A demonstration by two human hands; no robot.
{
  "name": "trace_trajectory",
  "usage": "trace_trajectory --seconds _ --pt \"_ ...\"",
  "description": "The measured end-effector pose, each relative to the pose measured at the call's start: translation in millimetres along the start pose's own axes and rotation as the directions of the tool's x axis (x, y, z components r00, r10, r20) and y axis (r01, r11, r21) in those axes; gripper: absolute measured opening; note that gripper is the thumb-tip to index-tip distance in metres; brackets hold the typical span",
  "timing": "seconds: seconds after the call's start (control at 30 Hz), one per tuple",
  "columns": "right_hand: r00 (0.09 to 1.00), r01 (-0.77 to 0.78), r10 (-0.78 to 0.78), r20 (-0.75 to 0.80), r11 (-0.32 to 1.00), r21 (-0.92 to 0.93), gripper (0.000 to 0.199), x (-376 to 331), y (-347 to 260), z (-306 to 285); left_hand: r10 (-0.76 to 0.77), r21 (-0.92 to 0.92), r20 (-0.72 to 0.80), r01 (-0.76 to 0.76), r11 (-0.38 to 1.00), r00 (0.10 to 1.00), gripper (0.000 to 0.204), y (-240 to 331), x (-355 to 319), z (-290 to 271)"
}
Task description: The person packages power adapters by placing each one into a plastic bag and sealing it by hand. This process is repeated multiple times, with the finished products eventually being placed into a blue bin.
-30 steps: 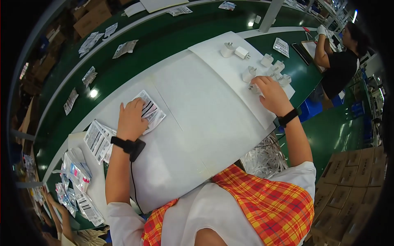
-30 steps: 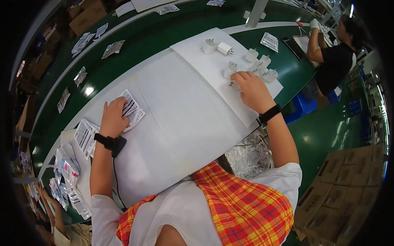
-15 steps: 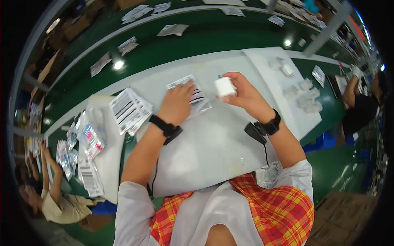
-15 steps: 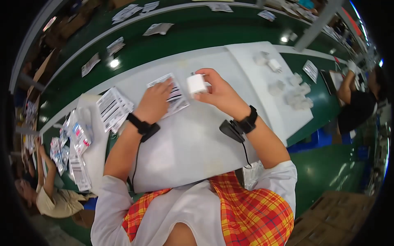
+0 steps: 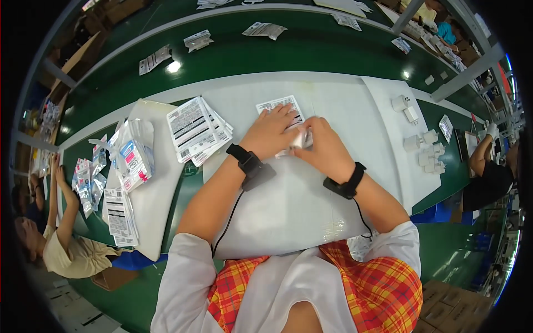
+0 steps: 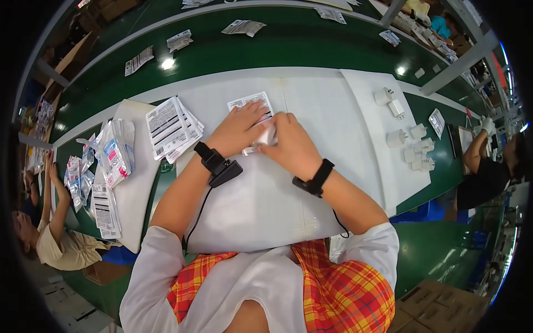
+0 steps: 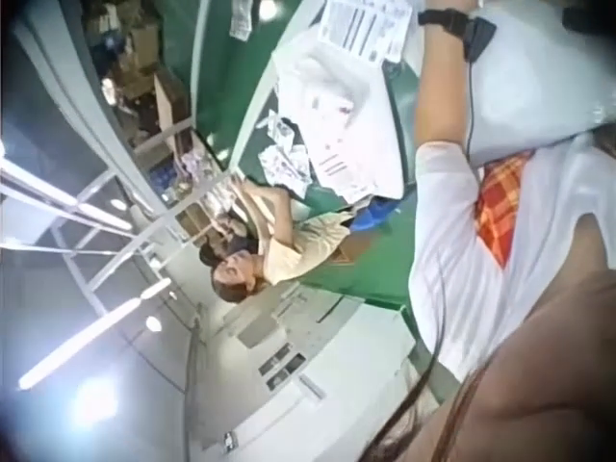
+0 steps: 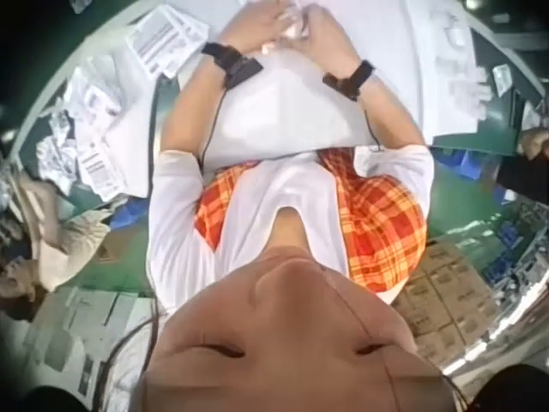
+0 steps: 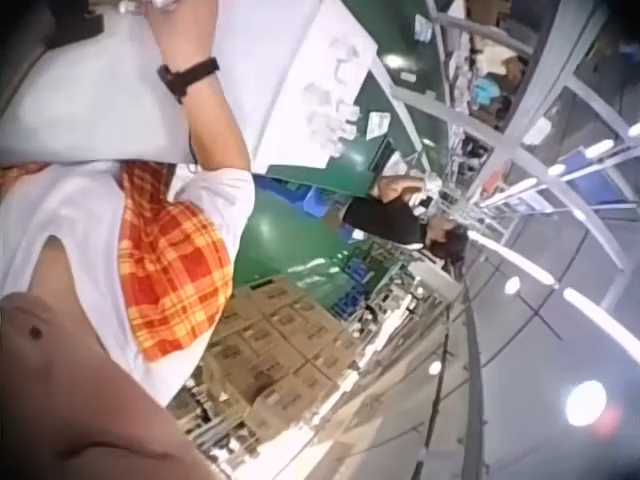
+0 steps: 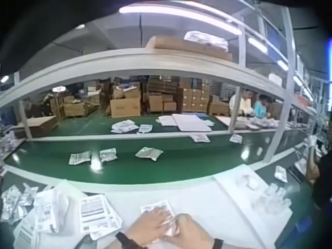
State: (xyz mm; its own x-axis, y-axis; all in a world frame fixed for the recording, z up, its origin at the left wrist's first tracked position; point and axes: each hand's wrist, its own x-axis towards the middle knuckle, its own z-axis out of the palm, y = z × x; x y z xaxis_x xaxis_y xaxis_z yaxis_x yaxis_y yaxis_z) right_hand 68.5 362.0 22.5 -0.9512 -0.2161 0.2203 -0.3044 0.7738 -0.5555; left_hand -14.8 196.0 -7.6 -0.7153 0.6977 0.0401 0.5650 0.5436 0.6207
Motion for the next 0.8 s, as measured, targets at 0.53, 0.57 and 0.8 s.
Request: trace_trajectory --seconds 0.53,0.57,0.8 --pt "0.911 -0.301 0.374 0.175 0.313 0.901 0.017 29 8 -31 0.018 -0.695 -0.144 -0.114 0.710 0.989 0.059 -7 -3 -34" --pt "0.911 -0.296 0.363 0.198 0.240 0.924 0.019 29 6 -37 0.057 -0.702 -0.232 -0.207 0.682 0.971 0.055 -5 -7 -30" --pt "0.937 -0.187 0.331 0.111 0.206 0.960 0.031 17 0 -47 -0.207 -0.726 -0.196 0.000 0.687 0.959 0.045 -6 -3 -15"
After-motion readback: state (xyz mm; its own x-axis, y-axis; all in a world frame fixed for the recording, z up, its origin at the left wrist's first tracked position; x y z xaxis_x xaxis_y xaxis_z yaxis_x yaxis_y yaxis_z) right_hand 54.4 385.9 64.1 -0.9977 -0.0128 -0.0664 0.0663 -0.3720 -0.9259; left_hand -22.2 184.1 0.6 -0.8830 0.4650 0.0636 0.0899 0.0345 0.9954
